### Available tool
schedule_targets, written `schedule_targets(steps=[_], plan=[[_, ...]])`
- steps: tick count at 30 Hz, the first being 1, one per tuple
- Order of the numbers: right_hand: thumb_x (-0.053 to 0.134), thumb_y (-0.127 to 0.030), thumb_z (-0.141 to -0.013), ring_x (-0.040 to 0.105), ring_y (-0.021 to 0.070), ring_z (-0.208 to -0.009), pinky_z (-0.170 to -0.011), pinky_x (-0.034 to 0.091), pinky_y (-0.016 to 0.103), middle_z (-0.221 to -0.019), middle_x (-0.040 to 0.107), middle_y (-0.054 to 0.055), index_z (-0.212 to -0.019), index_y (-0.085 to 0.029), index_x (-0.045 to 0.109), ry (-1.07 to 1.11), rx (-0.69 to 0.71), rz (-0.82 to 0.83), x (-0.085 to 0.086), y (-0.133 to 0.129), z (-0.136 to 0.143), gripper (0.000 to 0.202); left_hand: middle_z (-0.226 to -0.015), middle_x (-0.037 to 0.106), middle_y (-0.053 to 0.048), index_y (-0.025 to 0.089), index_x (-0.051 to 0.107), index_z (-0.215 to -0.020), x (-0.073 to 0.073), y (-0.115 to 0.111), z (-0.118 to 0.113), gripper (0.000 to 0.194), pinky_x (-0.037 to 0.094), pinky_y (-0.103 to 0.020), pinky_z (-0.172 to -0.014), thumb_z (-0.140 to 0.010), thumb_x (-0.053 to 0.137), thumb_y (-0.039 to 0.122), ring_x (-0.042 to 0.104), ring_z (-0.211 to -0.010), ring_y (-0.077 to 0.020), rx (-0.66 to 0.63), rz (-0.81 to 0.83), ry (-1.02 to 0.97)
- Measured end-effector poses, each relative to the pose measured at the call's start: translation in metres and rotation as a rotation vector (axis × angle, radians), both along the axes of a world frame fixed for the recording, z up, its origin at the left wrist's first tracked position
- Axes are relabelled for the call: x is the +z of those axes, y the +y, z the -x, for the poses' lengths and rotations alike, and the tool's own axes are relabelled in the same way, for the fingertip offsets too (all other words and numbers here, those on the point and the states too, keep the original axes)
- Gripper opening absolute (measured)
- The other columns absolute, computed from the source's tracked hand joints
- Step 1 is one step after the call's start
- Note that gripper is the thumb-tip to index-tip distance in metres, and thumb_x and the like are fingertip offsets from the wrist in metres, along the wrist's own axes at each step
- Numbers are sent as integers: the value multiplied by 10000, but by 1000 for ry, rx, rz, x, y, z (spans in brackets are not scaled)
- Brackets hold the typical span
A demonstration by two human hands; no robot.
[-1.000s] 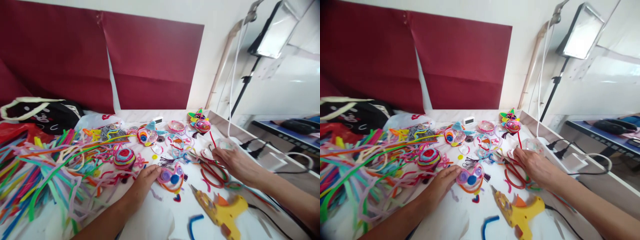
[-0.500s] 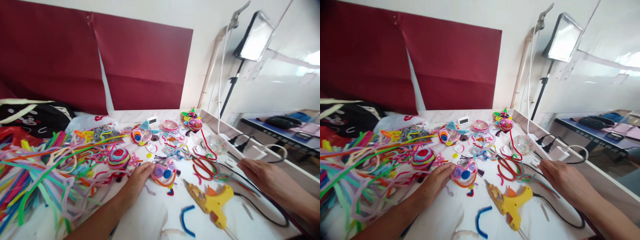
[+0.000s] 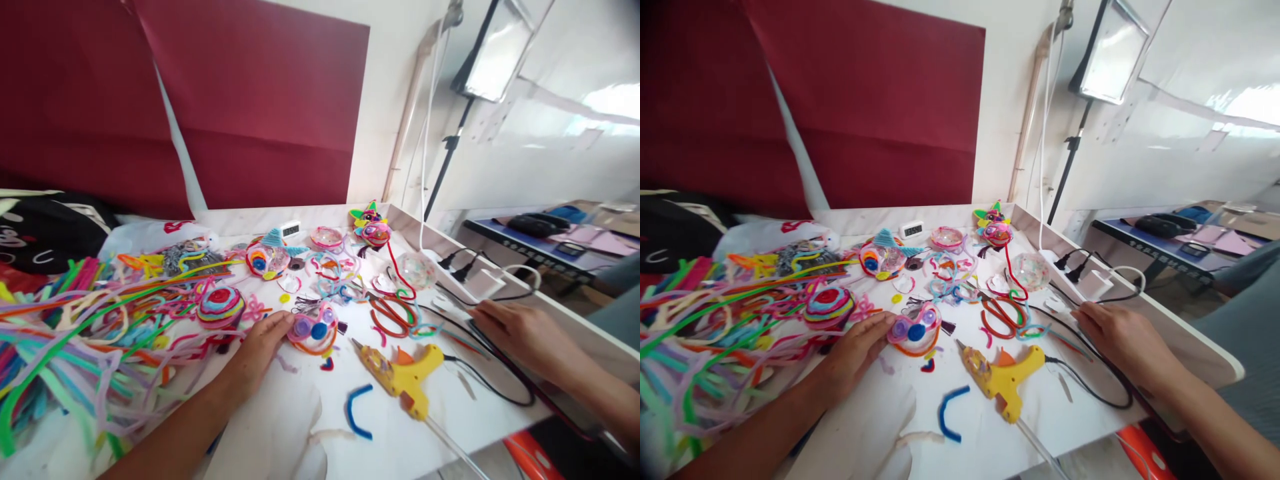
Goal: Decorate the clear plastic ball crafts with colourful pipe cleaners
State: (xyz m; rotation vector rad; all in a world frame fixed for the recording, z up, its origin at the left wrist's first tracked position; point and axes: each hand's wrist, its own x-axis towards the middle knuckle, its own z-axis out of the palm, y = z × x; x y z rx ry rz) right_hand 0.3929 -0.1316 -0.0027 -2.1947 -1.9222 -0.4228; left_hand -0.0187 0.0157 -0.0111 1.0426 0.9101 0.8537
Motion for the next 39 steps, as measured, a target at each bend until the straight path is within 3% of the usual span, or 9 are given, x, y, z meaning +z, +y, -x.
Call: schedule_targets(steps=[6, 18, 23, 27, 31, 35, 39], plan=[[378, -413, -963, 669, 243, -708, -678, 476, 371, -815, 704, 50, -903, -265, 610, 83, 27, 35, 2, -5, -2, 282, -701, 588, 27, 162, 641, -690, 0, 0, -1, 315, 430, -244, -755, -613, 825, 405, 516, -757, -132, 8, 12, -30], [342, -290, -972, 701, 217, -841, -719, 518, 319, -1071, 704, 84, -1100, -216, 665, 123, 184, 44, 5, 10, 8, 355, -691, 578, 29, 161, 631, -685, 2, 0, -1, 315, 427, -239, -744, -637, 817, 411, 508, -744, -127, -4, 15, -24], [393, -305, -961, 666, 194, -731, -669, 480, 314, -886, 695, 52, -881, -226, 656, 76, 194, 3, 21, 30, 9, 286, -685, 563, 26, 165, 624, -692, -2, 1, 1, 314, 418, -237, -726, -686, 780, 437, 489, -715, -124, -12, -7, 18], [399, -315, -938, 624, 193, -671, -615, 434, 318, -814, 667, 39, -817, -225, 613, 46, 235, 1, 43, 69, 14, 261, -702, 573, 10, 163, 636, -724, -5, 2, 3, 304, 415, -238, -697, -710, 753, 444, 499, -730, -138, -37, -4, 38], [457, -236, -868, 629, 174, -713, -680, 459, 294, -839, 668, 28, -858, -219, 601, 49, 236, -5, 56, 132, 11, 146, -686, 558, 12, 174, 626, -722, -9, 3, 5, 281, 414, -234, -688, -746, 719, 438, 495, -723, -141, -46, 3, 40], [563, -284, -864, 652, 192, -813, -736, 502, 310, -926, 683, 48, -973, -212, 624, 59, 132, 13, 56, 206, 3, 145, -688, 557, 12, 179, 617, -712, -10, 3, 5, 277, 407, -234, -691, -759, 704, 438, 487, -711, -139, -62, -9, 65], [642, -380, -884, 622, 208, -980, -857, 514, 387, -1131, 630, 90, -1193, -157, 572, 51, 29, 86, 50, 266, 0, 387, -706, 557, 7, 177, 624, -726, -9, 3, 6, 304, 407, -244, -710, -757, 698, 470, 482, -710, -141, -64, 9, 74]])
